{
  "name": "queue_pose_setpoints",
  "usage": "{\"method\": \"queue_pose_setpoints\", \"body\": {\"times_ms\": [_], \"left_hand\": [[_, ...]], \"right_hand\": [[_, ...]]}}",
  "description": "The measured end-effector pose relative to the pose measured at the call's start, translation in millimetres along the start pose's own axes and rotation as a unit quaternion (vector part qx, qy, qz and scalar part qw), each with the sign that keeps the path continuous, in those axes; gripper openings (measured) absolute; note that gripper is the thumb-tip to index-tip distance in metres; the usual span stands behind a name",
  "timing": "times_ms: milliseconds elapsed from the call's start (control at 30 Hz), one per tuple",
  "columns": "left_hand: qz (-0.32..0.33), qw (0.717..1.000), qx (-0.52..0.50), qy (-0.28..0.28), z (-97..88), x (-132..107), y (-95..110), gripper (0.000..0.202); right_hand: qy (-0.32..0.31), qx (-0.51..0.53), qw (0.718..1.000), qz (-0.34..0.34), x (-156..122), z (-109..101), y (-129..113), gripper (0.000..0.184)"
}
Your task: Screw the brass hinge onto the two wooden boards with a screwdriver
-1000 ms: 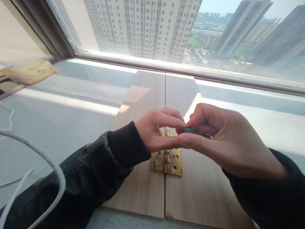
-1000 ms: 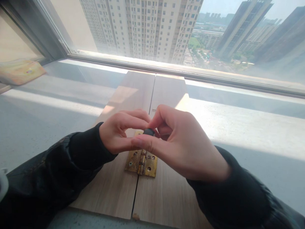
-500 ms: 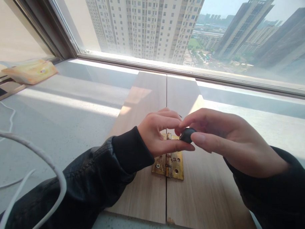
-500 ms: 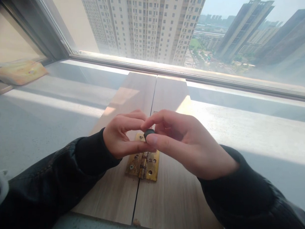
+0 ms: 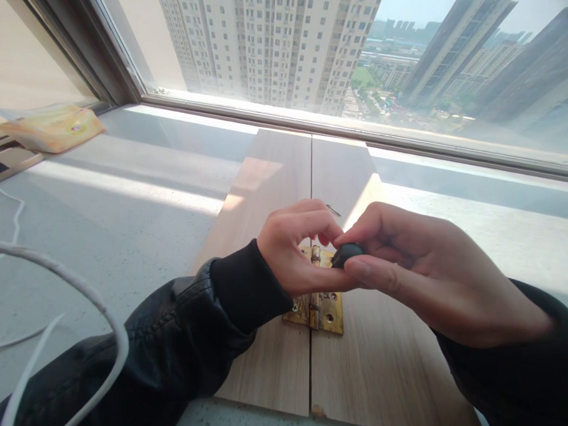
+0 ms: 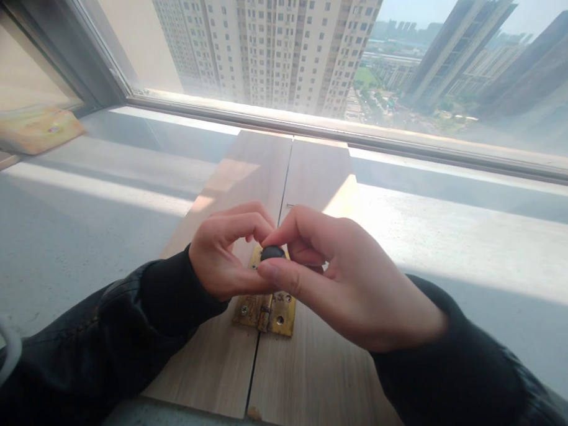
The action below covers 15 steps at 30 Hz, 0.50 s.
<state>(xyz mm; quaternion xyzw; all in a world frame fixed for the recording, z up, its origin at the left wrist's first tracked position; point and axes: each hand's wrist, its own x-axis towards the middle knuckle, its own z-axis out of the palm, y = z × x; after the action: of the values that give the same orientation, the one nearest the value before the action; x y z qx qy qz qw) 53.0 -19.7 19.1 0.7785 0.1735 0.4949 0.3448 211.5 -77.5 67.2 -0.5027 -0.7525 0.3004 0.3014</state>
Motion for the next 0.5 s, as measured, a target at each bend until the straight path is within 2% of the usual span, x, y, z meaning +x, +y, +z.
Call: {"method": "queue_pose_setpoints", "body": {"times_ms": [67,300,500], "left_hand": [[-0.004,1.000,-0.020,0.001,1.0,-0.7,-0.6,0.028],[-0.042,0.988,-0.135,-0.056,-4.2,-1.0,-8.7,0.019],[-0.053,0.979,-0.158,-0.117,-11.2,0.7,-12.3,0.013]], "right_hand": [[0.013,-0.017,1.000,-0.009,0.1,2.4,0.0,0.016],[0.084,-0.073,0.994,-0.021,-0.8,14.0,-2.0,0.016],[0.143,-0.161,0.976,-0.041,-3.0,22.9,-11.3,0.016]]}}
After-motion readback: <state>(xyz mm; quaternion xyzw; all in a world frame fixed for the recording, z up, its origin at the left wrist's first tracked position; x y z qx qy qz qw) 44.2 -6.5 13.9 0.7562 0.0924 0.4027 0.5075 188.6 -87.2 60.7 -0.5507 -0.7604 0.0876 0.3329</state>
